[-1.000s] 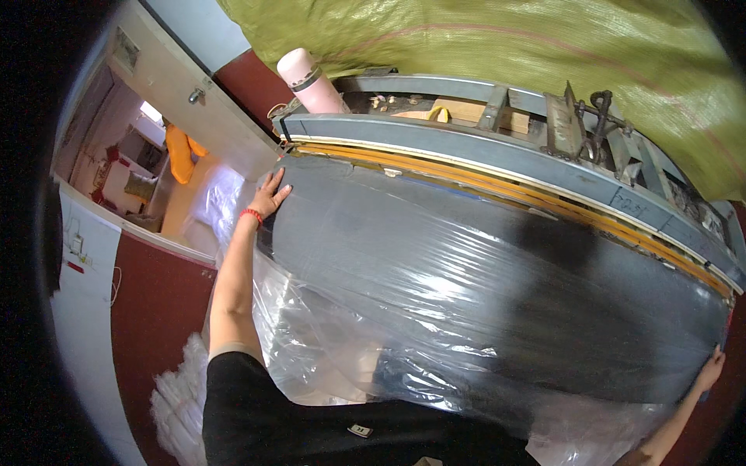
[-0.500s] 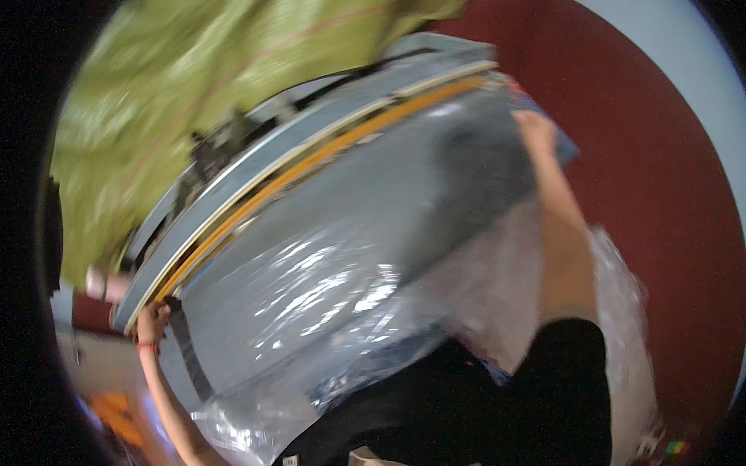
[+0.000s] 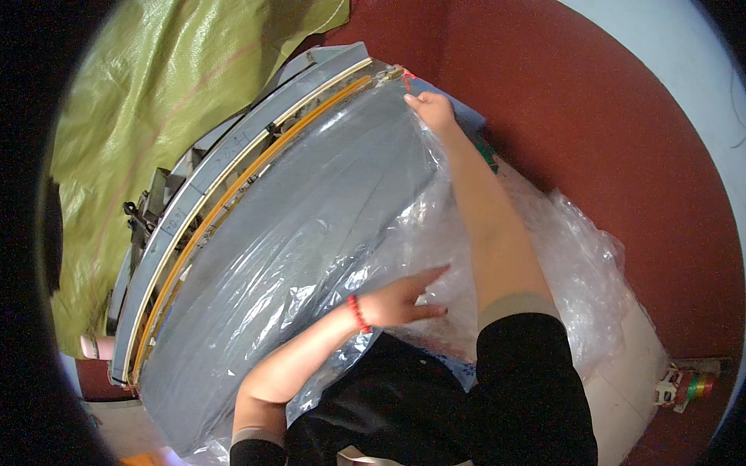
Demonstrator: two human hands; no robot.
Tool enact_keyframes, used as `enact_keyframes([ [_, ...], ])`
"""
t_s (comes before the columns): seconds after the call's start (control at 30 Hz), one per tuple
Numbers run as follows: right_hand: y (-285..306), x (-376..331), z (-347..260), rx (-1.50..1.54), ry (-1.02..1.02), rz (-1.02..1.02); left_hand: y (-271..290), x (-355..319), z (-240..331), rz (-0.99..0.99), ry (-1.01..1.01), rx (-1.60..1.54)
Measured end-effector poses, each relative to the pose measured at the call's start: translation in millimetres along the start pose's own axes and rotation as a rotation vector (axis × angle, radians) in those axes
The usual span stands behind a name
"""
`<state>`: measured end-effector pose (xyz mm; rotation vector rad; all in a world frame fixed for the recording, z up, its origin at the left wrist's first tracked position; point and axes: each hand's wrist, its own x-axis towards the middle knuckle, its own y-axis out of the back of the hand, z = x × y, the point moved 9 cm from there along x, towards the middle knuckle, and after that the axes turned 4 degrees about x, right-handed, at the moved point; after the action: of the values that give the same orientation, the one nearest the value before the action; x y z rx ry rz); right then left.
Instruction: Covering a large part with plastic film and preparing it for transport.
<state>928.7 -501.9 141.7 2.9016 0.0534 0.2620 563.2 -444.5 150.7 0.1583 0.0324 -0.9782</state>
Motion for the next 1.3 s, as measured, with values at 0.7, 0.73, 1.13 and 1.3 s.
enact_keyframes([
  [0.7, 7.9, -13.5, -27.0, -0.074, 0.153, 0.023, 44.6, 23.9, -17.5, 0.206, 0.006, -0.912],
  [0.73, 8.7, -12.5, -27.9, -0.087, 0.160, 0.046, 36.6, 0.7, -5.4, 0.156, 0.029, -0.888],
  [1.13, 19.3, -2.1, -17.7, -0.276, 0.273, 0.203, 26.7, -327.8, 127.1, 0.647, -0.811, -0.199],
  [1.3, 17.8, 11.1, -4.8, -0.348, 0.306, 0.180, 13.5, -482.8, 104.1, 1.432, -0.618, 0.092],
])
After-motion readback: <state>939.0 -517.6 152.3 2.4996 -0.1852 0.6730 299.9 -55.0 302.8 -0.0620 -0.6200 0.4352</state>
